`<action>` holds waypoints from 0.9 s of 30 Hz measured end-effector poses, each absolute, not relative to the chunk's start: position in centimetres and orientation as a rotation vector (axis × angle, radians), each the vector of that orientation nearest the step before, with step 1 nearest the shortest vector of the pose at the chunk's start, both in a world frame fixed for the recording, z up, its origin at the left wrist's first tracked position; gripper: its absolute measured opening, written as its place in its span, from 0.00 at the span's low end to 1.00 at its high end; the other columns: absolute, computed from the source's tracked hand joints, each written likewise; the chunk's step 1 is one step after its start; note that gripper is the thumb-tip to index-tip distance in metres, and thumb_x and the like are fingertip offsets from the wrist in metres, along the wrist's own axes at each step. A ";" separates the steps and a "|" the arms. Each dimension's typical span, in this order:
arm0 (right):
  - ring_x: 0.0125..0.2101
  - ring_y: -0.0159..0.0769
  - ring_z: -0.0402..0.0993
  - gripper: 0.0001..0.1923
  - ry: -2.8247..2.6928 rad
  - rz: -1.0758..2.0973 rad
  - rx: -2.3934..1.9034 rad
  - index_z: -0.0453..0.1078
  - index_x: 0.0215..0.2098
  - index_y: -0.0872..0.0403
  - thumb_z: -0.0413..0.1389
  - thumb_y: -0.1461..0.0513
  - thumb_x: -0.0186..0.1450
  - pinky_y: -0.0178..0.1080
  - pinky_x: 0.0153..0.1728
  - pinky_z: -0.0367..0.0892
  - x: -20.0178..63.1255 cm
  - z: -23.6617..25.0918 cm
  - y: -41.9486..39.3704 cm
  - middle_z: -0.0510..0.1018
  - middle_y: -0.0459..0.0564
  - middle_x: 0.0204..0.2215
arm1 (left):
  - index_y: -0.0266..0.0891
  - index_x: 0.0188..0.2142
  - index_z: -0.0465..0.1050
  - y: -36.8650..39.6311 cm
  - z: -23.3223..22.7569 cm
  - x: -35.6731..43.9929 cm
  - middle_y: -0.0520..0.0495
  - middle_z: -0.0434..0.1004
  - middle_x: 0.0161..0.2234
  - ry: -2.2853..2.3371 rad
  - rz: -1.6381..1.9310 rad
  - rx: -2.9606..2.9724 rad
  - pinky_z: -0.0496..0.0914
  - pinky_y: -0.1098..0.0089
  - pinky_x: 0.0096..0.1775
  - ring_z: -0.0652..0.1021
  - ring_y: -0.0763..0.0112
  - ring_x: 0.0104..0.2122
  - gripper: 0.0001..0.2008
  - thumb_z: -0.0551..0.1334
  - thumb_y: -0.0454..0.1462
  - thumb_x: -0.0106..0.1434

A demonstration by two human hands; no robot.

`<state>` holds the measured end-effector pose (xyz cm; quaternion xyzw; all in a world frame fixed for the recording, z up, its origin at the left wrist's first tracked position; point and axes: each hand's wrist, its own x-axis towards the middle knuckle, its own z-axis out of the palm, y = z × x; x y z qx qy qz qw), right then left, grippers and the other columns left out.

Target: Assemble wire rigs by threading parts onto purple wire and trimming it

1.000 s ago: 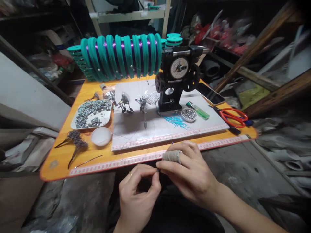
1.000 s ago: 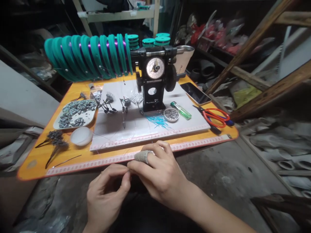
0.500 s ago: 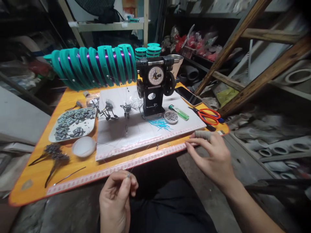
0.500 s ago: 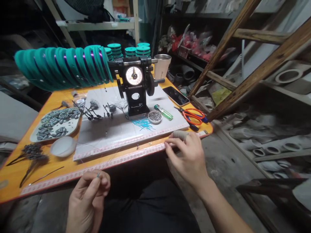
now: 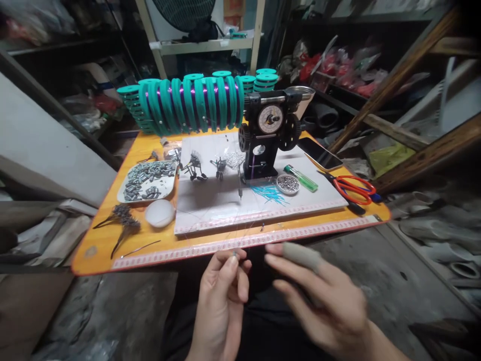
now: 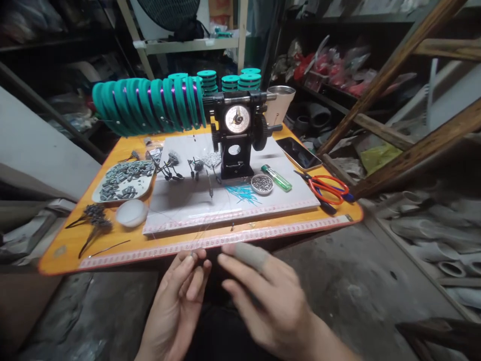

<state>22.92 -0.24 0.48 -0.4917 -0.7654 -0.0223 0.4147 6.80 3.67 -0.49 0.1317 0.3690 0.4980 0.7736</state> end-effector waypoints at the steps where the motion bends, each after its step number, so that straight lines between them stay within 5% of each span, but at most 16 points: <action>1: 0.46 0.38 0.76 0.18 -1.873 -0.106 -1.262 0.72 0.52 0.57 0.56 0.70 0.64 0.38 0.47 0.72 23.5 0.5 -0.5 0.78 0.55 0.48 | 0.35 0.31 0.77 3.7 -0.6 6.7 0.51 0.80 0.31 0.805 1.058 0.263 0.74 0.79 0.40 0.69 0.89 0.19 0.08 0.73 0.36 0.54; 6: 0.44 0.35 0.77 0.27 -1.855 -0.288 -1.243 0.71 0.55 0.52 0.59 0.75 0.60 0.36 0.49 0.72 25.2 0.3 -0.9 0.79 0.49 0.48 | 0.32 0.28 0.75 4.6 -0.5 6.5 0.49 0.79 0.27 0.699 0.792 0.175 0.74 0.78 0.39 0.63 0.91 0.16 0.08 0.72 0.34 0.55; 11: 0.50 0.39 0.75 0.25 -2.107 -0.167 -1.148 0.67 0.60 0.54 0.53 0.74 0.65 0.40 0.51 0.73 24.9 0.5 1.2 0.70 0.56 0.58 | 0.33 0.29 0.71 5.4 -0.4 6.8 0.56 0.69 0.21 0.594 0.685 0.195 0.72 0.75 0.36 0.58 0.89 0.17 0.07 0.69 0.33 0.58; 16: 0.42 0.43 0.75 0.18 -2.090 -0.120 -1.017 0.72 0.52 0.59 0.56 0.72 0.65 0.46 0.44 0.74 24.4 1.3 4.1 0.77 0.56 0.38 | 0.35 0.25 0.65 6.2 -0.3 6.2 0.57 0.58 0.20 0.695 0.837 0.637 0.59 0.80 0.26 0.60 0.83 0.22 0.14 0.68 0.39 0.59; 22: 0.41 0.36 0.74 0.11 -2.186 0.099 -0.906 0.69 0.42 0.56 0.48 0.72 0.68 0.42 0.47 0.72 22.9 3.3 7.4 0.75 0.54 0.39 | 0.37 0.28 0.66 6.8 0.5 4.7 0.55 0.62 0.24 1.018 0.883 1.328 0.57 0.78 0.23 0.61 0.80 0.22 0.10 0.62 0.39 0.64; 27: 0.28 0.33 0.66 0.11 -2.285 0.126 -1.065 0.67 0.39 0.57 0.46 0.73 0.66 0.34 0.27 0.65 21.8 4.0 8.7 0.67 0.49 0.30 | 0.39 0.30 0.68 7.6 0.4 4.0 0.51 0.70 0.27 1.092 1.062 2.076 0.65 0.74 0.29 0.72 0.74 0.27 0.05 0.60 0.30 0.63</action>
